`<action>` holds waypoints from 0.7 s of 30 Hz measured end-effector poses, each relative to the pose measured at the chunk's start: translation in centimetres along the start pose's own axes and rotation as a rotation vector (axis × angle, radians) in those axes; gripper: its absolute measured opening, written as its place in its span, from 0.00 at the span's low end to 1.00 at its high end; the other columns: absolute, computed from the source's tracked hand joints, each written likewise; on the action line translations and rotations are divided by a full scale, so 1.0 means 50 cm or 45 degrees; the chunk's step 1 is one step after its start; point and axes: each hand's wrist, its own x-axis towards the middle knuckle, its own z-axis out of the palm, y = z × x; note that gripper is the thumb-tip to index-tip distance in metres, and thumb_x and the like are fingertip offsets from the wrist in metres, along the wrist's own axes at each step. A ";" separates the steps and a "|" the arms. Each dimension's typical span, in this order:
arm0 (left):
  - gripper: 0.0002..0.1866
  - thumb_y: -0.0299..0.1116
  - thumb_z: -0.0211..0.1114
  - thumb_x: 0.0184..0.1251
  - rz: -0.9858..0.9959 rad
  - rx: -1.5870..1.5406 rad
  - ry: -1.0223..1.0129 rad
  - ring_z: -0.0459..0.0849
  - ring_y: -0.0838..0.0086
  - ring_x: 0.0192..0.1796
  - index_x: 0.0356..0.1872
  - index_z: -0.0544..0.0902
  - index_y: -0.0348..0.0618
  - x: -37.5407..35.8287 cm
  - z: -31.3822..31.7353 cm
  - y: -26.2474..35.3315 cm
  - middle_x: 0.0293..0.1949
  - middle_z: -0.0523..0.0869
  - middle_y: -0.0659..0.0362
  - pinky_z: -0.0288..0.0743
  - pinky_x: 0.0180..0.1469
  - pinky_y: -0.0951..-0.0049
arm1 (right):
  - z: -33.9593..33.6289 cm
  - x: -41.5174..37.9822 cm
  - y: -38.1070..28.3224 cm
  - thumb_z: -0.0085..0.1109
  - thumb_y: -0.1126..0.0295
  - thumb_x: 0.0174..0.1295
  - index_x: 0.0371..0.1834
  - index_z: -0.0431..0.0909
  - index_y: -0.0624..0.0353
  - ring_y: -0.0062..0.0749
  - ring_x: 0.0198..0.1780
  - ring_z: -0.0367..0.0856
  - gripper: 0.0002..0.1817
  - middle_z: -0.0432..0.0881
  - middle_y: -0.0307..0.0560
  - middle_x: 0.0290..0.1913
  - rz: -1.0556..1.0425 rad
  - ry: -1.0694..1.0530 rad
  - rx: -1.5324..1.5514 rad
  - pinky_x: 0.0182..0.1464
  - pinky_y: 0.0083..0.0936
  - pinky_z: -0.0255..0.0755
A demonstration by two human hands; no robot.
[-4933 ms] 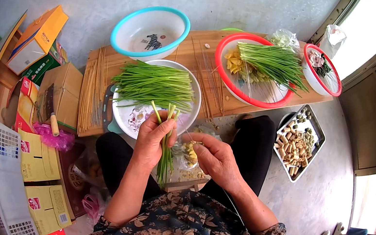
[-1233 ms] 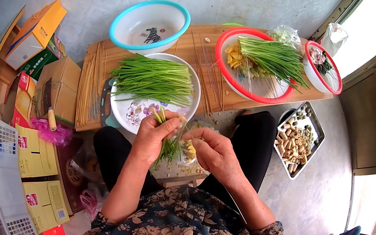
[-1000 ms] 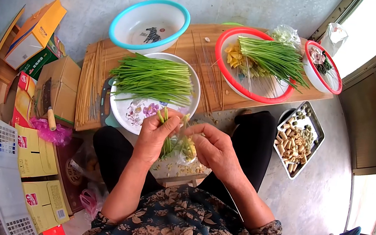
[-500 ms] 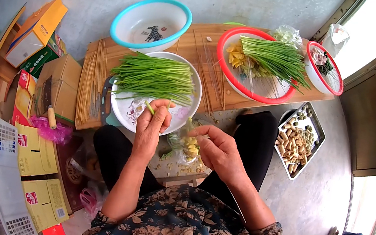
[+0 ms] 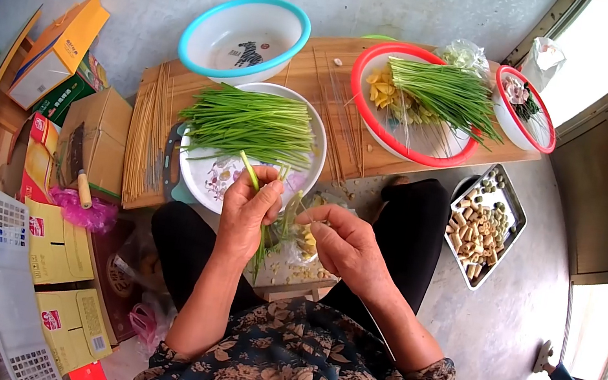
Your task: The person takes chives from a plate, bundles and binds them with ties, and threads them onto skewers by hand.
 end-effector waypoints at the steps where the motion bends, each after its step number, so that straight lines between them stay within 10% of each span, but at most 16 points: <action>1: 0.08 0.30 0.63 0.67 -0.012 -0.021 -0.011 0.67 0.86 0.22 0.43 0.76 0.41 0.000 0.000 0.000 0.24 0.74 0.67 0.58 0.23 0.84 | 0.001 0.000 0.001 0.48 0.71 0.71 0.47 0.76 0.63 0.12 0.17 0.60 0.10 0.65 0.29 0.17 0.000 0.000 0.000 0.19 0.14 0.55; 21: 0.07 0.28 0.66 0.64 -0.054 -0.115 -0.038 0.68 0.85 0.22 0.42 0.80 0.41 0.000 -0.008 -0.004 0.26 0.77 0.67 0.59 0.25 0.83 | -0.002 -0.001 0.004 0.48 0.71 0.70 0.47 0.76 0.62 0.12 0.17 0.61 0.10 0.65 0.30 0.17 -0.005 -0.003 -0.026 0.20 0.14 0.56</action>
